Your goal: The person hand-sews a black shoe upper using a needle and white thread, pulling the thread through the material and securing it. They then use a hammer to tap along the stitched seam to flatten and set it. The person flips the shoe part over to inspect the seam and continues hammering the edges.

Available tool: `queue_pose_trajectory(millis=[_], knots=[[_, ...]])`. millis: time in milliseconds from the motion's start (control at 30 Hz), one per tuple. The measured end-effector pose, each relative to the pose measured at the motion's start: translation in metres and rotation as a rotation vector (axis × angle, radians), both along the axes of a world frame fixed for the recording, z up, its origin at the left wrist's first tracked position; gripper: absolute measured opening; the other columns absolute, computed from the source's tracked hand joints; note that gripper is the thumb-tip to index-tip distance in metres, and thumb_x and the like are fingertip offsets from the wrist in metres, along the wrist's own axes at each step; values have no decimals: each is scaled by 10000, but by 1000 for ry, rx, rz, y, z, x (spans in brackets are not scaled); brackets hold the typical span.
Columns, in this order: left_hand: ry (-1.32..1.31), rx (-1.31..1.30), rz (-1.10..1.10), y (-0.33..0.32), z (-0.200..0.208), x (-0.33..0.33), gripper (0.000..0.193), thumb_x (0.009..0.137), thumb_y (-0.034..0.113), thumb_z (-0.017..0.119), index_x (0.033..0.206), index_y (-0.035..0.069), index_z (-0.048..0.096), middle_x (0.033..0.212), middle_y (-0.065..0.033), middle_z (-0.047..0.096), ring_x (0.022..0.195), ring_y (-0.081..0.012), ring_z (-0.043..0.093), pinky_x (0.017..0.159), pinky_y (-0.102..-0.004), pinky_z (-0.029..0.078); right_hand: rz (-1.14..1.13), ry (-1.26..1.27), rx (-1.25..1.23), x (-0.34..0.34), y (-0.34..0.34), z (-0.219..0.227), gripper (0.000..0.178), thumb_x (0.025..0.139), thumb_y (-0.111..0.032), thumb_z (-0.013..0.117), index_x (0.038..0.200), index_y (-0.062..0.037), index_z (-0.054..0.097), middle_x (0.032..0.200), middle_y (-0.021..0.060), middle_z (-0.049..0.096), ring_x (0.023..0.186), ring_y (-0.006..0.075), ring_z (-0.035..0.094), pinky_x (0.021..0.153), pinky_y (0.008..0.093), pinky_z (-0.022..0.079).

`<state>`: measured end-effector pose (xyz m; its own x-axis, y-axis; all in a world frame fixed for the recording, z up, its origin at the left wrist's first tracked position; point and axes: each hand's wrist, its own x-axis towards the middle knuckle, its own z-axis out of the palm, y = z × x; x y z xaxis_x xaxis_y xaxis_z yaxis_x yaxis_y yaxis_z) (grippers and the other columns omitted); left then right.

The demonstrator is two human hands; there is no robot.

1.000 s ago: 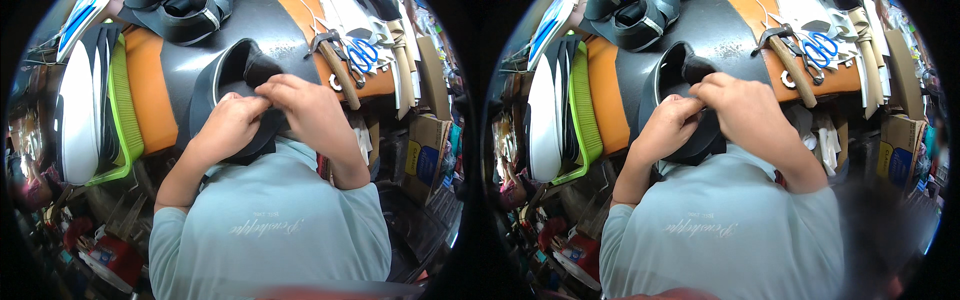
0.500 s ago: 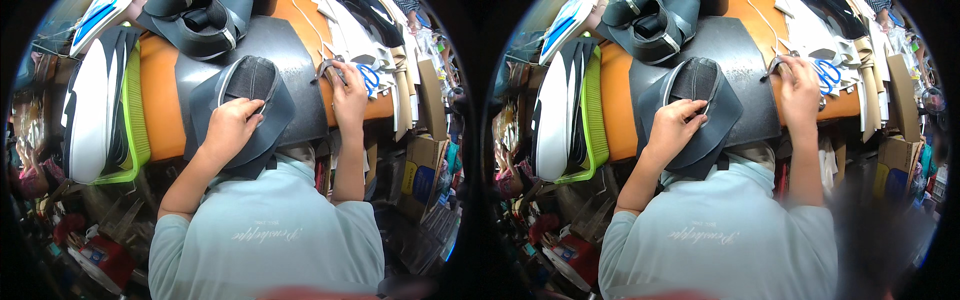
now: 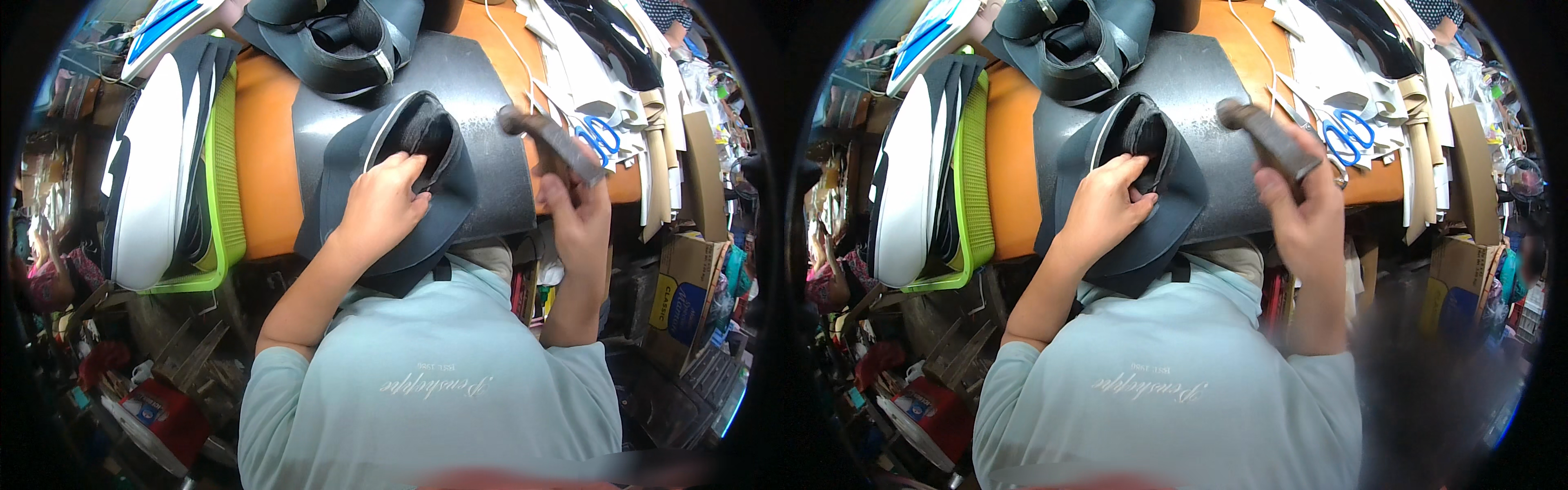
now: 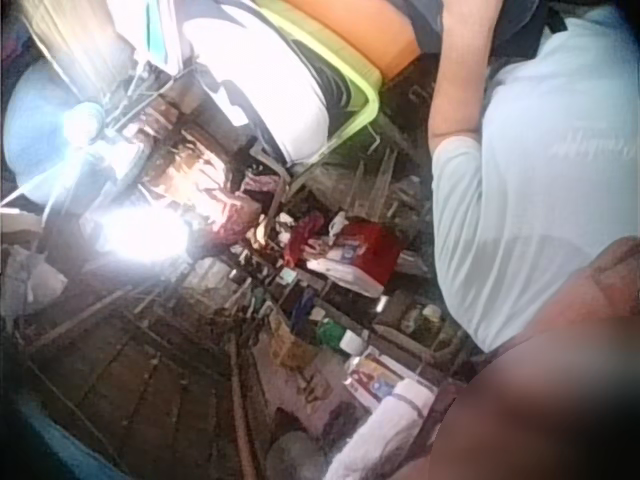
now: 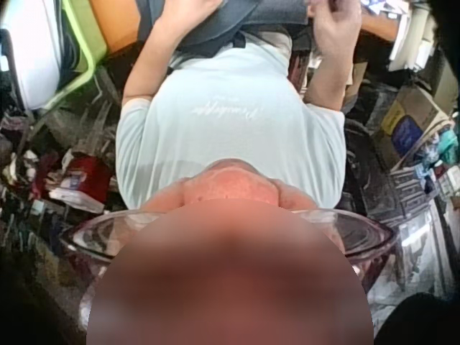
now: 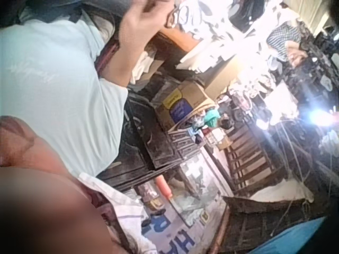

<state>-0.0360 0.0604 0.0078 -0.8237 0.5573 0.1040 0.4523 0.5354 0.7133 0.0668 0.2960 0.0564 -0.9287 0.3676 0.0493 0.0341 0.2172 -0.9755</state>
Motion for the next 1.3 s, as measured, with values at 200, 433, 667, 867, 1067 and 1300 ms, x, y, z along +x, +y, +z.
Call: queue_pose_trajectory(millis=[200,433,667,867,1067,1300], knots=[[-7,-63,-38,4,4,-17,245,791,42,784,1020,-33,739,896,-189,694,756,-298,727,721,-386,580,354,73,292,-2,-31,-7,459,915,69,677,1351,-55,607,1067,129,701,913,227,706,792,326,548],[190,-165,44,2,0,0,122,806,129,792,797,25,728,761,-157,690,792,-360,711,823,-453,574,304,132,482,-21,-44,-25,416,871,67,692,1269,-50,679,1019,158,721,888,345,720,782,412,565],[582,-60,2,0,-19,5,114,786,128,801,740,71,713,756,-62,666,767,-277,643,800,-426,537,325,144,531,-18,-40,-26,427,853,65,710,1264,-48,689,1031,164,725,901,350,711,775,420,564],[580,-150,-41,-2,-17,3,118,710,111,823,737,97,709,780,-28,647,790,-238,589,733,-401,461,331,287,471,-17,-44,-22,440,856,42,716,1283,-63,699,999,152,714,877,348,697,758,410,551],[601,-194,-31,-2,-15,1,115,721,143,831,748,118,722,809,-2,651,814,-223,594,777,-399,420,337,174,464,-15,-43,-13,441,860,34,716,1292,-49,699,991,158,714,862,339,695,754,403,553],[529,-131,59,-10,-11,5,149,742,170,859,870,129,795,1030,11,684,1028,-231,601,927,-433,393,355,12,491,-13,-41,-22,378,898,13,704,1271,-49,705,985,166,716,847,346,700,753,410,549]])
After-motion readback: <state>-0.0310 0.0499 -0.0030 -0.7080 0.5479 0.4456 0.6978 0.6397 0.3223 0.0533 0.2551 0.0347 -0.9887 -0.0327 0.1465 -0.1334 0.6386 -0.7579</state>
